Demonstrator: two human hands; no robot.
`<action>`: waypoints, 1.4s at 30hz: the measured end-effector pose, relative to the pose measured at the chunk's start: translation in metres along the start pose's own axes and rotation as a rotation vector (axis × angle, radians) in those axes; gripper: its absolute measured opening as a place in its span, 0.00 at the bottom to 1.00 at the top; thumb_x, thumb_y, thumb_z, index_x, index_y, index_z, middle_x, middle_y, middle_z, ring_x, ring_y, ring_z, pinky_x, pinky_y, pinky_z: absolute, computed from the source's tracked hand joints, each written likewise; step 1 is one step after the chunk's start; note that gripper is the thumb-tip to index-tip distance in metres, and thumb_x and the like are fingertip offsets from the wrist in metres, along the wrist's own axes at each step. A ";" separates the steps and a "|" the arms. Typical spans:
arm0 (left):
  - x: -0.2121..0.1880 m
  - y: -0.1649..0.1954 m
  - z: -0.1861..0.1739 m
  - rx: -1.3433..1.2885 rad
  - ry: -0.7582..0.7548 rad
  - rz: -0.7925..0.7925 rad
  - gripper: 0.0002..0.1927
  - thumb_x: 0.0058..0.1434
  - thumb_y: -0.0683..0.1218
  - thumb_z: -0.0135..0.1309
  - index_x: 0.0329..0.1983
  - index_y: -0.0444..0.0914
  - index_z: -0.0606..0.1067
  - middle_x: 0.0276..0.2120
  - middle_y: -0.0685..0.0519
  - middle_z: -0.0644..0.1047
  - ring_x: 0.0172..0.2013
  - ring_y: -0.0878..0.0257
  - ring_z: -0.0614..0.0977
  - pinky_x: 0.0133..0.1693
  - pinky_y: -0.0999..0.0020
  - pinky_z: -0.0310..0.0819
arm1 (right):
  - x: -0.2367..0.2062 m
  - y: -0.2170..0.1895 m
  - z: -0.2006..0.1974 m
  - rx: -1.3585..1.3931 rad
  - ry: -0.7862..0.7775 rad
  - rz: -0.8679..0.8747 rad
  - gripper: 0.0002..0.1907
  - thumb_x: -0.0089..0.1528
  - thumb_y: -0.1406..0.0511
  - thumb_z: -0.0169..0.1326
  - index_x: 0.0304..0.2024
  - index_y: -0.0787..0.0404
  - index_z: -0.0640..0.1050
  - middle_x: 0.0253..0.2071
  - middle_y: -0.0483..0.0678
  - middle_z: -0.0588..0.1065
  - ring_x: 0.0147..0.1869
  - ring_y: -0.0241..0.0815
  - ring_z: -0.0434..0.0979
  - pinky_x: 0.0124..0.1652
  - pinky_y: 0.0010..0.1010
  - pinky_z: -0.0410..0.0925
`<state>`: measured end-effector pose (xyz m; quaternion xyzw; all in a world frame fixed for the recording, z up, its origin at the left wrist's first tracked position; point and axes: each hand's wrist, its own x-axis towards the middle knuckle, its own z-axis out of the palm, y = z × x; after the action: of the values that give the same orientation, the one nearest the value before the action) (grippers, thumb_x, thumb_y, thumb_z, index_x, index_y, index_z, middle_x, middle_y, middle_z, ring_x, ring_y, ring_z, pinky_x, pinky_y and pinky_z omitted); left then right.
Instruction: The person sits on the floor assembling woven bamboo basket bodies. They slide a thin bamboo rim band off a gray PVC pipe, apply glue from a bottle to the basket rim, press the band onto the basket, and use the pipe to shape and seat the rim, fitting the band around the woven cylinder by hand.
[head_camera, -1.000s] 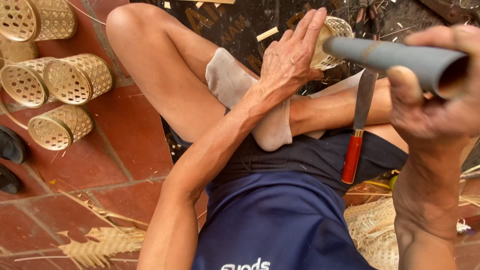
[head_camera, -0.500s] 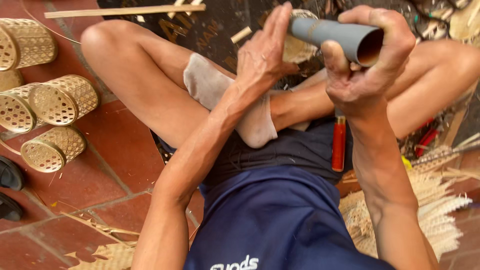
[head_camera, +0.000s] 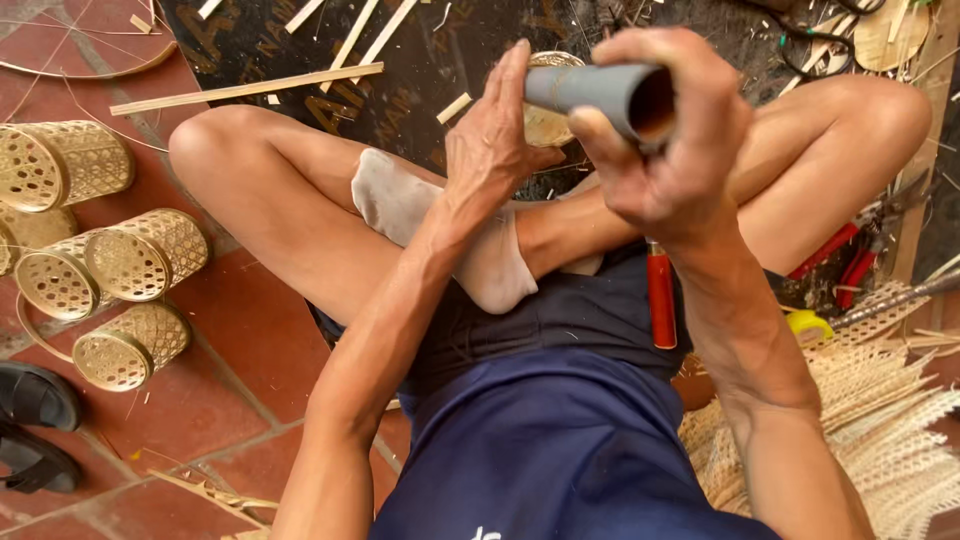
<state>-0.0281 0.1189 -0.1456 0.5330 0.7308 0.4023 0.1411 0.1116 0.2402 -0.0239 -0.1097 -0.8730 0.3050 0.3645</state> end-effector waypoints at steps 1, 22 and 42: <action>0.001 -0.002 0.000 -0.013 -0.014 -0.019 0.64 0.42 0.48 0.81 0.76 0.38 0.51 0.69 0.40 0.65 0.63 0.42 0.76 0.59 0.57 0.77 | 0.001 -0.001 0.000 0.005 0.006 0.004 0.25 0.76 0.60 0.63 0.63 0.64 0.63 0.52 0.55 0.77 0.51 0.47 0.82 0.48 0.34 0.77; 0.002 -0.007 0.003 -0.013 -0.111 -0.178 0.63 0.41 0.51 0.81 0.73 0.39 0.53 0.66 0.42 0.69 0.57 0.43 0.79 0.53 0.56 0.78 | 0.010 0.006 -0.009 0.027 -0.086 0.017 0.24 0.77 0.58 0.61 0.62 0.64 0.64 0.46 0.50 0.78 0.41 0.42 0.83 0.39 0.29 0.75; 0.002 -0.013 0.013 0.007 -0.101 -0.193 0.64 0.40 0.52 0.81 0.73 0.41 0.52 0.68 0.42 0.67 0.55 0.44 0.80 0.51 0.54 0.78 | -0.002 0.027 -0.009 -0.375 -0.165 0.024 0.27 0.73 0.57 0.66 0.61 0.66 0.67 0.39 0.53 0.76 0.36 0.50 0.80 0.36 0.36 0.72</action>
<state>-0.0296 0.1244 -0.1630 0.4801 0.7722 0.3568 0.2140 0.1185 0.2647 -0.0368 -0.1608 -0.9400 0.1493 0.2611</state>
